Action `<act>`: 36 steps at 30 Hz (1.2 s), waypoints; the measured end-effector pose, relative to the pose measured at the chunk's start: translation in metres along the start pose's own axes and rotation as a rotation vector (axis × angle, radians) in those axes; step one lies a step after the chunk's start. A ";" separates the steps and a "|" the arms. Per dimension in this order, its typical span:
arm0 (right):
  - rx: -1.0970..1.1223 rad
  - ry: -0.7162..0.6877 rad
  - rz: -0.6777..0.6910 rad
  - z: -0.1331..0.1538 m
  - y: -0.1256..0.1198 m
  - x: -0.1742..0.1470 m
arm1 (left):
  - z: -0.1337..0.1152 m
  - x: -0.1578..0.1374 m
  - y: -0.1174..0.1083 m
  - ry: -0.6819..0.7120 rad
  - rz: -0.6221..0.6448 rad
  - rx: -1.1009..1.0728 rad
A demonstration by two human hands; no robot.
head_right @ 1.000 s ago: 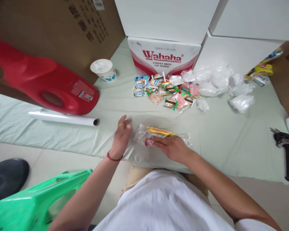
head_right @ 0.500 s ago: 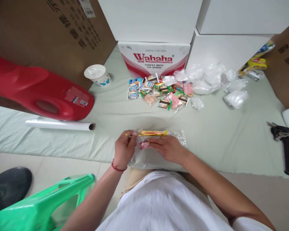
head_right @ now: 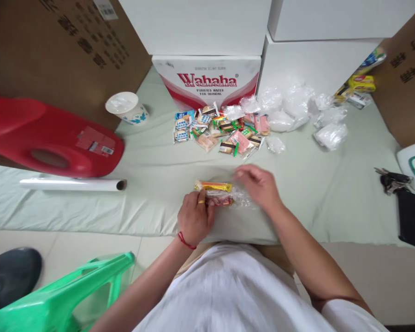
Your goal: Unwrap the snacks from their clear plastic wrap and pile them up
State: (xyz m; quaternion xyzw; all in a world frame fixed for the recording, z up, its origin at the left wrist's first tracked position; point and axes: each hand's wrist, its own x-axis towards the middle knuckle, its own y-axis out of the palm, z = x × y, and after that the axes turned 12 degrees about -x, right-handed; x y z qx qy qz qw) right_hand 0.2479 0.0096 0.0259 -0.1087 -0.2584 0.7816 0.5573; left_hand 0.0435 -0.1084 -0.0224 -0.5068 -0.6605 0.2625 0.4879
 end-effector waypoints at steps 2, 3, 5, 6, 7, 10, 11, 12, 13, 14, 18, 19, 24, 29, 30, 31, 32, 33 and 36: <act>-0.056 0.214 -0.163 -0.015 -0.016 0.014 | 0.000 -0.004 0.002 0.027 -0.005 -0.003; -0.095 0.295 -0.150 -0.024 -0.020 0.020 | 0.000 -0.006 0.003 0.032 -0.004 -0.002; -0.174 0.417 0.005 -0.038 -0.021 0.028 | 0.001 -0.009 0.005 0.029 0.002 0.007; -0.206 0.454 0.102 -0.042 -0.020 0.030 | 0.001 -0.010 0.006 0.028 0.003 0.017; -0.235 0.468 0.197 -0.044 -0.018 0.030 | 0.001 -0.011 0.007 0.028 0.005 0.030; -0.321 0.412 0.434 -0.035 -0.015 0.021 | 0.001 -0.011 0.007 0.025 -0.004 0.049; -0.344 0.384 0.506 -0.031 -0.017 0.016 | 0.001 -0.011 0.007 0.023 -0.009 0.040; -0.354 0.358 0.576 -0.026 -0.020 0.010 | 0.001 -0.011 0.006 0.022 -0.011 0.025; -0.343 0.340 0.637 -0.023 -0.024 0.004 | 0.002 -0.011 0.005 0.021 -0.010 0.005; -0.314 0.332 0.672 -0.020 -0.028 -0.003 | 0.002 -0.011 0.003 0.024 -0.005 -0.019; -0.116 0.354 0.505 -0.011 -0.037 -0.030 | 0.005 -0.011 -0.001 0.049 0.031 -0.091; -0.062 0.376 0.444 -0.006 -0.035 -0.035 | 0.005 -0.011 -0.001 0.045 0.037 -0.088; 0.076 0.489 0.252 0.027 -0.001 -0.039 | -0.002 -0.008 0.002 0.004 0.072 -0.024; -0.145 0.442 0.187 0.047 0.045 -0.021 | -0.009 -0.007 0.002 0.006 0.089 0.037; -0.265 0.420 0.191 0.050 0.052 -0.019 | -0.009 -0.007 0.002 0.011 0.090 0.042; -0.401 0.391 0.203 0.053 0.058 -0.018 | -0.009 -0.007 0.003 0.020 0.086 0.038; -0.540 0.360 0.226 0.056 0.063 -0.018 | -0.008 -0.008 0.004 0.030 0.078 0.025; -0.667 0.330 0.255 0.058 0.067 -0.019 | -0.007 -0.008 0.005 0.042 0.062 0.005; -0.877 0.209 0.330 0.064 0.072 -0.032 | -0.001 -0.010 0.008 0.080 -0.010 -0.101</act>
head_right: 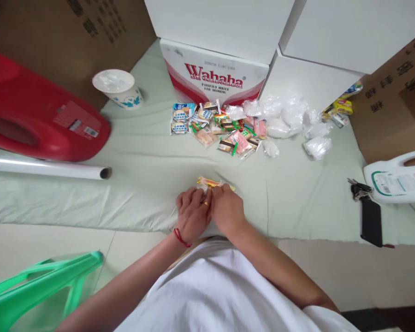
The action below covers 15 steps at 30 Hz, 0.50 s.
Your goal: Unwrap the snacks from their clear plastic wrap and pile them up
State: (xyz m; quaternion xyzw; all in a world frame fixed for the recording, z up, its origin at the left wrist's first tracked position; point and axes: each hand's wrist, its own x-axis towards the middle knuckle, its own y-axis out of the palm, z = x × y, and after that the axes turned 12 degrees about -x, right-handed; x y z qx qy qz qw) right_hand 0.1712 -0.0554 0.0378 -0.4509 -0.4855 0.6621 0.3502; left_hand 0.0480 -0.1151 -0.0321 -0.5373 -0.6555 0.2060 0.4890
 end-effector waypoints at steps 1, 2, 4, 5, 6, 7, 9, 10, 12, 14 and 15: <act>-0.021 -0.055 -0.011 -0.001 0.002 -0.006 | 0.003 -0.001 0.000 0.022 -0.008 -0.058; -0.026 -0.111 -0.027 -0.002 0.005 -0.012 | 0.005 -0.002 -0.001 0.049 0.002 -0.128; -0.016 -0.201 -0.066 -0.006 0.014 -0.026 | 0.011 -0.006 -0.003 0.100 0.053 -0.277; -0.010 -0.224 -0.082 -0.009 0.019 -0.033 | 0.013 -0.008 -0.005 0.117 0.075 -0.338; 0.000 -0.238 -0.089 -0.010 0.024 -0.040 | 0.015 -0.009 -0.007 0.131 0.086 -0.377; 0.017 -0.250 -0.088 -0.012 0.029 -0.045 | 0.016 -0.011 -0.008 0.145 0.089 -0.394; 0.088 -0.254 -0.070 -0.014 0.036 -0.053 | 0.016 -0.013 -0.010 0.185 0.114 -0.372; 0.149 -0.245 -0.054 -0.015 0.038 -0.055 | 0.015 -0.013 -0.011 0.205 0.143 -0.343; 0.308 -0.214 -0.012 -0.022 0.036 -0.056 | 0.011 -0.012 -0.012 0.225 0.199 -0.274; 0.469 -0.195 0.060 -0.033 0.026 -0.053 | 0.007 -0.011 -0.012 0.210 0.216 -0.208; 0.528 -0.190 0.077 -0.039 0.018 -0.050 | 0.006 -0.010 -0.011 0.203 0.210 -0.179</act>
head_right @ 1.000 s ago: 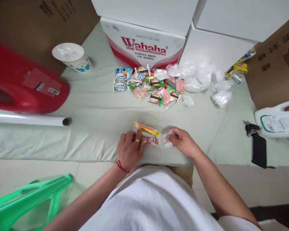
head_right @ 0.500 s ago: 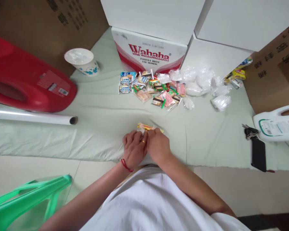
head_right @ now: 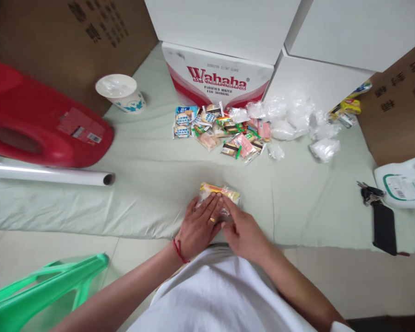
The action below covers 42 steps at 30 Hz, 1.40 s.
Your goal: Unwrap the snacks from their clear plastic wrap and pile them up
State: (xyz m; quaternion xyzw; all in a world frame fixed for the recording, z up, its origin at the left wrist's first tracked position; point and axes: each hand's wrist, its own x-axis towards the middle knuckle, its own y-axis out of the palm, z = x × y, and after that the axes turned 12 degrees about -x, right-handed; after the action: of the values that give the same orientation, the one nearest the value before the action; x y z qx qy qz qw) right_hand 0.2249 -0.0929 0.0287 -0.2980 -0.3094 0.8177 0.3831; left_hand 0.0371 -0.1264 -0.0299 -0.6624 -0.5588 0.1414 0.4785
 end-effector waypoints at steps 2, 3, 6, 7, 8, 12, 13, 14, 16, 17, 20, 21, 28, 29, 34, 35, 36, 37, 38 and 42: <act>0.027 -0.016 -0.061 -0.002 -0.023 0.007 | -0.001 0.002 0.003 -0.012 -0.015 0.052; -0.001 -0.060 -0.118 -0.001 -0.033 0.013 | -0.001 0.003 0.005 -0.008 -0.027 0.075; -0.125 -0.370 -0.184 0.006 -0.049 0.043 | 0.001 0.003 0.011 0.034 -0.082 0.094; -0.162 -0.484 -0.136 0.008 -0.049 0.056 | 0.003 0.003 0.013 0.050 -0.097 0.080; -0.196 -0.570 -0.068 0.009 -0.046 0.069 | 0.005 0.003 0.014 0.061 -0.105 0.059; -0.256 -0.586 0.207 -0.008 -0.034 0.106 | 0.011 0.004 0.014 0.072 -0.093 0.034; -0.217 -0.571 0.252 -0.016 -0.035 0.108 | 0.012 0.005 0.013 0.085 -0.088 0.050; -0.151 -0.559 0.283 -0.024 -0.037 0.107 | 0.013 0.005 0.012 0.102 -0.083 0.069; 0.033 -0.500 0.283 -0.042 -0.048 0.097 | 0.016 0.007 0.010 0.138 -0.074 0.099; 0.126 -0.430 0.254 -0.051 -0.054 0.089 | 0.018 0.008 0.009 0.150 -0.072 0.106; 0.389 -0.160 0.072 -0.072 -0.067 0.063 | 0.026 0.014 0.004 0.157 -0.056 0.085; 0.491 -0.089 -0.010 -0.077 -0.068 0.055 | 0.029 0.016 0.001 0.143 -0.050 0.056; 0.890 -0.029 -0.176 -0.078 -0.046 0.035 | 0.033 0.044 -0.042 -0.349 -0.122 -0.727; 0.864 -0.056 -0.160 -0.072 -0.042 0.037 | 0.030 0.048 -0.046 -0.430 -0.156 -0.931; 0.922 -0.087 -0.084 -0.028 -0.023 0.050 | 0.003 0.063 -0.040 -0.658 -0.204 -1.699; 0.964 -0.050 -0.090 -0.019 -0.021 0.050 | -0.001 0.064 -0.035 -0.688 -0.202 -1.772; 1.004 -0.005 -0.104 -0.012 -0.018 0.050 | -0.006 0.066 -0.030 -0.714 -0.212 -1.828; 1.041 0.043 -0.124 -0.007 -0.017 0.049 | -0.009 0.067 -0.024 -0.737 -0.233 -1.873; 1.074 0.089 -0.151 -0.004 -0.015 0.047 | -0.012 0.068 -0.018 -0.757 -0.257 -1.908; 1.141 0.220 -0.272 -0.006 -0.015 0.041 | -0.024 0.076 0.003 -0.789 -0.325 -1.968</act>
State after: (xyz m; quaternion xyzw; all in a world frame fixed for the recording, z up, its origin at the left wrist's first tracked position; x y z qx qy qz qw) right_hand 0.2137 -0.0506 0.0256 -0.0856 0.1850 0.7627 0.6138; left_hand 0.0820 -0.0710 0.0059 -0.5821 -0.6238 -0.2324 -0.4670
